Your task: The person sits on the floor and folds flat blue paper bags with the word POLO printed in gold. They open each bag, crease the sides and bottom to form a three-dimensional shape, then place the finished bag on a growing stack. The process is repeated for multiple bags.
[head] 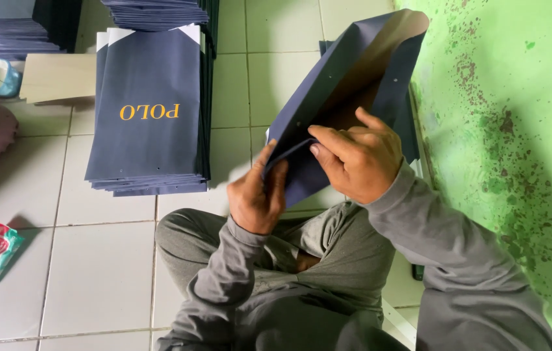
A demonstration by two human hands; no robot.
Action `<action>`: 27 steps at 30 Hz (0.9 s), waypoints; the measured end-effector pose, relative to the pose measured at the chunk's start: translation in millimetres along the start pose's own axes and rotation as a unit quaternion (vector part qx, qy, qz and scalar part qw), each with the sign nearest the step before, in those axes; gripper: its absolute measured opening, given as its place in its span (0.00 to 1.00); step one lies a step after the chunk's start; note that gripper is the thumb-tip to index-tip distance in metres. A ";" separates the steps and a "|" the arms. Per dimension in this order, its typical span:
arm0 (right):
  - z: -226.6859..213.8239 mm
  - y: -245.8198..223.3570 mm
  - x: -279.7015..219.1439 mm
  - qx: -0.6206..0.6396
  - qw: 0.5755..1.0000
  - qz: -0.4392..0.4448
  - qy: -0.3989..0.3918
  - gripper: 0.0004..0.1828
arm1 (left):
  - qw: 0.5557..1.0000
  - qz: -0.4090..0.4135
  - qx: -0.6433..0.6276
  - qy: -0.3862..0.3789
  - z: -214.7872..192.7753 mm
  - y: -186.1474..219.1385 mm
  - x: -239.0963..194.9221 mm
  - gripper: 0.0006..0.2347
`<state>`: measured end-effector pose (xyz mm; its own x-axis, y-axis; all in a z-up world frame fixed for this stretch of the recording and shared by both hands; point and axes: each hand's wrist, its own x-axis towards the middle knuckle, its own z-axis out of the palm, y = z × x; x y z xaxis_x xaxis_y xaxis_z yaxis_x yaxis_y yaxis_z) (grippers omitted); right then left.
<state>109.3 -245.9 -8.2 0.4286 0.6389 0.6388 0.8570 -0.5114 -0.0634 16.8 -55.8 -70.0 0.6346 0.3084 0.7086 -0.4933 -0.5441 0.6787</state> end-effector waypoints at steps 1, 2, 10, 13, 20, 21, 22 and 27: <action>-3.0 3.9 -2.7 0.000 1.000 0.000 0.000 0.14 | 1.000 0.000 0.000 0.000 -5.3 2.8 6.1 0.13; -6.3 9.1 -4.0 0.014 1.000 -0.016 0.003 0.14 | 1.000 -0.005 -0.024 0.019 -9.6 4.7 13.9 0.12; -15.8 32.2 -18.0 0.076 0.994 -0.074 0.011 0.09 | 0.994 -0.038 -0.083 0.054 -13.9 -20.8 1.9 0.12; -11.2 23.3 -17.4 0.083 0.994 -0.076 -0.001 0.07 | 0.997 -0.008 -0.062 0.039 -9.2 -14.1 -0.1 0.17; 11.3 -13.0 -1.5 0.076 0.989 -0.128 0.023 0.10 | 0.981 0.046 -0.148 -0.118 -7.7 5.7 2.3 0.24; 12.3 -18.3 2.6 0.081 0.987 -0.134 0.033 0.15 | 0.976 0.047 -0.161 -0.137 -10.0 4.4 2.3 0.29; 14.9 -20.9 5.1 0.081 0.987 -0.133 0.033 0.15 | 0.976 0.046 -0.161 -0.138 -11.0 5.2 3.8 0.29; 24.4 -31.0 14.7 0.082 0.982 -0.143 0.089 0.09 | 0.985 0.021 -0.149 -0.086 -15.4 8.9 5.9 0.21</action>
<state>96.0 -206.6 -15.5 0.1200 0.6247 0.7716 0.9759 -0.2168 0.0237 7.0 -46.8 -56.9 0.6892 0.1406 0.7108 -0.6568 -0.2931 0.6948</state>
